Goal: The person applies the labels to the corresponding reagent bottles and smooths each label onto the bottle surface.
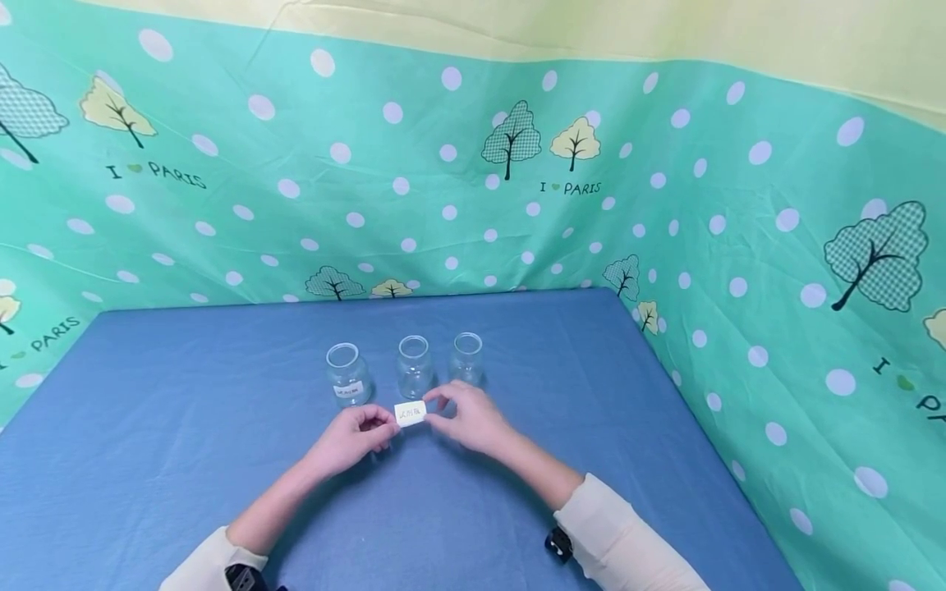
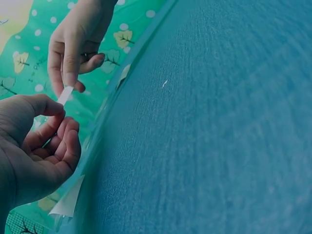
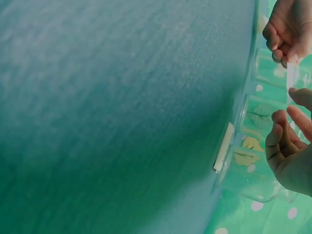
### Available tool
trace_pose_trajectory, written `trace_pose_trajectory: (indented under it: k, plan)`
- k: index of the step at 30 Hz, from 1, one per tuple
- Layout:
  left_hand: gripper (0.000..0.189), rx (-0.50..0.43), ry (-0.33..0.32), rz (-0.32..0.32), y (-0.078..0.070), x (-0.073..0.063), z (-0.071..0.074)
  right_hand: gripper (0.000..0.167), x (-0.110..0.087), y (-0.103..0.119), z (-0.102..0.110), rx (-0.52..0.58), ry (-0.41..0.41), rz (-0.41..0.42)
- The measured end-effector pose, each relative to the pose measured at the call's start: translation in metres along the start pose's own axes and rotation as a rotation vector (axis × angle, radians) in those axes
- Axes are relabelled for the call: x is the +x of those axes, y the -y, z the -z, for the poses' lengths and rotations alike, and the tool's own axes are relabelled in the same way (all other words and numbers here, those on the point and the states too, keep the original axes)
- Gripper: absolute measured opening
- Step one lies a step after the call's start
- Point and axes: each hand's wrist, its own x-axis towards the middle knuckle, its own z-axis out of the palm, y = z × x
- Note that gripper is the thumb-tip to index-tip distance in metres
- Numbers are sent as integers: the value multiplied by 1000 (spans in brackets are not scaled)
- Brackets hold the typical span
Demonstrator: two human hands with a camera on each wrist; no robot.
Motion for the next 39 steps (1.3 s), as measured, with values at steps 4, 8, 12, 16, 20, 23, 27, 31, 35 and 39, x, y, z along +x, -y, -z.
trace_pose_trajectory:
  k: [4,8,12,16,20,23,27,31,35,39]
  plan:
    - [12,3,-23,6,0,2,-2,21,0,3,0,9,-19,-4]
    - [13,1,-26,-1,-2,4,-3,17,0,7,-2,10,-21,11]
    - [13,-4,-9,-26,-6,5,-3,15,1,10,-4,12,-17,52]
    - [12,-10,16,-54,-8,4,-3,14,1,11,-5,7,-6,88]
    - [15,-18,40,-85,-8,4,-1,14,0,12,-5,9,7,89]
    - [17,-22,46,-98,-9,3,0,14,1,13,-5,15,19,84]
    - [18,-8,43,-107,-11,2,-1,14,1,13,-6,26,29,74]
    - [16,21,42,-109,-20,-2,-2,14,1,12,-7,38,48,64]
    - [14,25,45,-110,-35,-10,0,15,1,12,-9,52,56,67]
    - [14,7,37,-123,-44,-16,3,14,1,11,-10,55,47,64]
